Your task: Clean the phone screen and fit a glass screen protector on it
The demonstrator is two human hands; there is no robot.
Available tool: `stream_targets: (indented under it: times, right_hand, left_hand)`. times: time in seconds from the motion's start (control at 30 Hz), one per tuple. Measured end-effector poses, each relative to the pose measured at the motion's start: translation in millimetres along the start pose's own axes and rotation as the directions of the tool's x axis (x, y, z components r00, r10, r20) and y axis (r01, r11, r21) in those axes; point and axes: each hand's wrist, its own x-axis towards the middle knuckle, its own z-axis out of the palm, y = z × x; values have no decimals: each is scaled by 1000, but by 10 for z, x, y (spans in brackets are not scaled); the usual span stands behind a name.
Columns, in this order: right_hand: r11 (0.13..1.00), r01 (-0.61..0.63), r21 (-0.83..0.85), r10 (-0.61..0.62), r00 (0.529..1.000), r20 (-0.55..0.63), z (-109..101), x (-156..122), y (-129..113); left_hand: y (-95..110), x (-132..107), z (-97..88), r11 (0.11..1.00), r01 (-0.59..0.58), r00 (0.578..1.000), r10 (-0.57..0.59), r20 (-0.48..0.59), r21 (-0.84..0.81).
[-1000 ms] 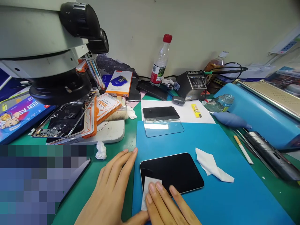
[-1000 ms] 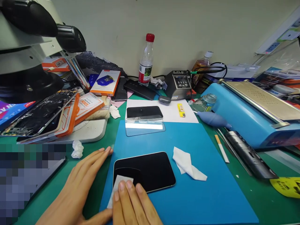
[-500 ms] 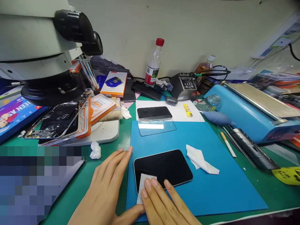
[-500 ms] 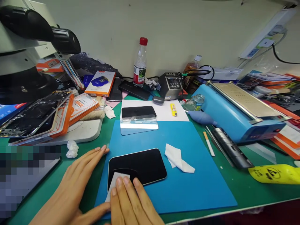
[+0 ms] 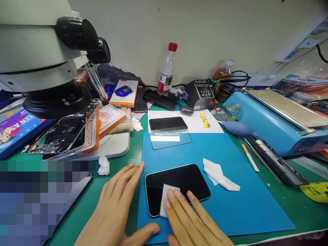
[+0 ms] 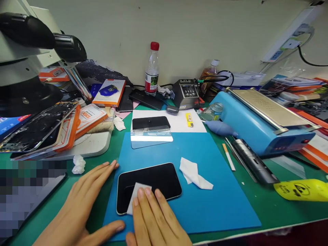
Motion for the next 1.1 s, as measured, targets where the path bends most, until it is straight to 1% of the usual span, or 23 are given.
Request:
stream_targets:
  times: [0.07,0.1,0.17,0.23,0.33,0.37,0.4,0.47,0.53,0.6,0.63,0.7,0.8,0.87,0.93,1.03,1.1]
  right_hand:
    - [986,-151,72,155,987,-45,35,196,-37]
    - [975,-201,99,206,978,-45,48,284,-51]
    - [961,-242,130,249,968,-40,46,356,-59]
    - [967,-225,123,230,973,-32,0,248,-40]
    - [995,-97,28,97,995,-17,-114,-67,6]
    - [998,-62,1,62,998,-3,-147,-136,16]
    - [998,-56,-9,56,998,4,-170,-161,20]
    - [992,-124,21,124,992,-15,-176,-72,21]
    - [972,-219,83,222,975,-29,-138,133,29]
    - [957,-265,116,268,964,-4,-97,303,47]
    - [954,-273,125,274,962,10,-89,333,54]
    - [958,-263,117,265,964,-3,-105,258,54]
    - [981,-188,44,190,981,-31,-175,-25,41]
    - [987,-162,0,162,986,-31,-199,-126,43]
    - [980,-200,17,201,979,-31,-182,-66,59]
    - [953,-291,82,294,956,-21,-121,167,119]
    - [944,-315,96,317,948,-10,-115,226,148]
  left_hand:
    - [-17,-11,-5,1000,3,1000,-3,6,-11]
    - [-19,-14,-9,1000,-1,1000,1,8,-18]
    - [3,-10,-22,1000,-1,1000,1,15,-28]
    - [64,5,-36,999,20,999,-18,27,-40]
    - [185,35,-52,994,97,995,-96,26,-50]
    - [217,43,-55,992,119,993,-118,24,-50]
    - [240,48,-58,989,135,991,-134,21,-52]
    - [254,52,-60,989,135,991,-134,18,-63]
    - [238,53,-59,989,128,992,-126,20,-81]
    - [219,54,-59,988,125,992,-123,26,-92]
    - [216,54,-60,987,128,992,-125,30,-95]
    - [227,55,-65,985,138,990,-136,32,-100]
    - [258,58,-71,981,162,987,-161,22,-105]
    - [264,60,-70,981,163,987,-163,16,-109]
    - [250,60,-65,984,144,990,-144,14,-108]
    - [216,63,-60,988,120,993,-118,24,-98]
    - [203,67,-59,989,114,993,-112,33,-90]
